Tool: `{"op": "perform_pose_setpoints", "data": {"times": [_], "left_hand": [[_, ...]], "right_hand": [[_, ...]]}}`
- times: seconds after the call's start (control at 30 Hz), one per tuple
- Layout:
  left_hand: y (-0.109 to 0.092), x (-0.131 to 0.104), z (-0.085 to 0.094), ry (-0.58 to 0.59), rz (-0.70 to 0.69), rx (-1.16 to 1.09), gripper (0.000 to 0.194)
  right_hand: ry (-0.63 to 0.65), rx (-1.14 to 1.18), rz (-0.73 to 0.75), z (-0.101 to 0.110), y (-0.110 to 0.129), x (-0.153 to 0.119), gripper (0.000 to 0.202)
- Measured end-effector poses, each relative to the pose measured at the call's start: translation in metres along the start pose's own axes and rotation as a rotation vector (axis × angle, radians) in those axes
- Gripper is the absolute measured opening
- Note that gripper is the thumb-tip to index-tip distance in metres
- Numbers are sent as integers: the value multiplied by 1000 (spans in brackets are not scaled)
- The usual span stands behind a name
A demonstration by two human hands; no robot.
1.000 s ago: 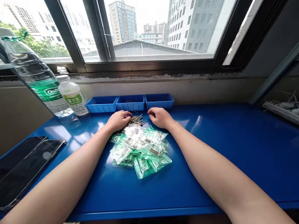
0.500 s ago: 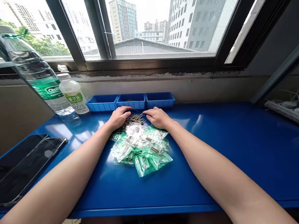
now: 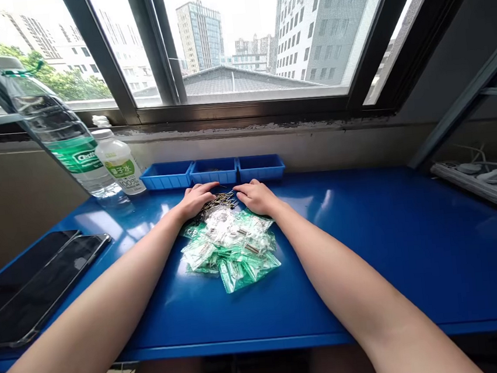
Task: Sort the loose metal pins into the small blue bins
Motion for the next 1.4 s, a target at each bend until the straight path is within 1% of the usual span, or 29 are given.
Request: {"op": "perform_pose_setpoints", "data": {"times": [0.13, 0.4, 0.6, 0.9, 1.07, 1.17, 1.23, 1.4], "left_hand": [[1, 0, -1, 16, 7, 20, 63], [1, 0, -2, -7, -68, 117, 63], [0, -2, -3, 35, -83, 127, 66], [-8, -5, 0, 86, -109, 152, 70], [-11, -5, -1, 130, -122, 164, 74], [-12, -5, -1, 154, -122, 166, 75], [-12, -6, 0, 143, -117, 179, 75], [-10, -6, 0, 72, -126, 188, 73]], "right_hand": [[17, 5, -15, 1, 2, -1, 44], [5, 2, -20, 4, 5, -2, 42], [12, -10, -22, 4, 5, -1, 43], [18, -3, -24, 4, 5, -2, 43], [3, 1, -21, 3, 5, -1, 43], [21, -5, -25, 3, 5, 0, 45], [32, -13, -29, 3, 5, -1, 46], [29, -24, -30, 4, 7, -1, 47]]}}
Point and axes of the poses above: each hand's wrist, its own x-axis towards the middle knuckle, its own z-axis out of the back of the hand, y = z × x, the point moved 2 cm from there along x, towards the middle knuckle, and after that the axes turned 5 degrees about -z, right-handed, at the moved point
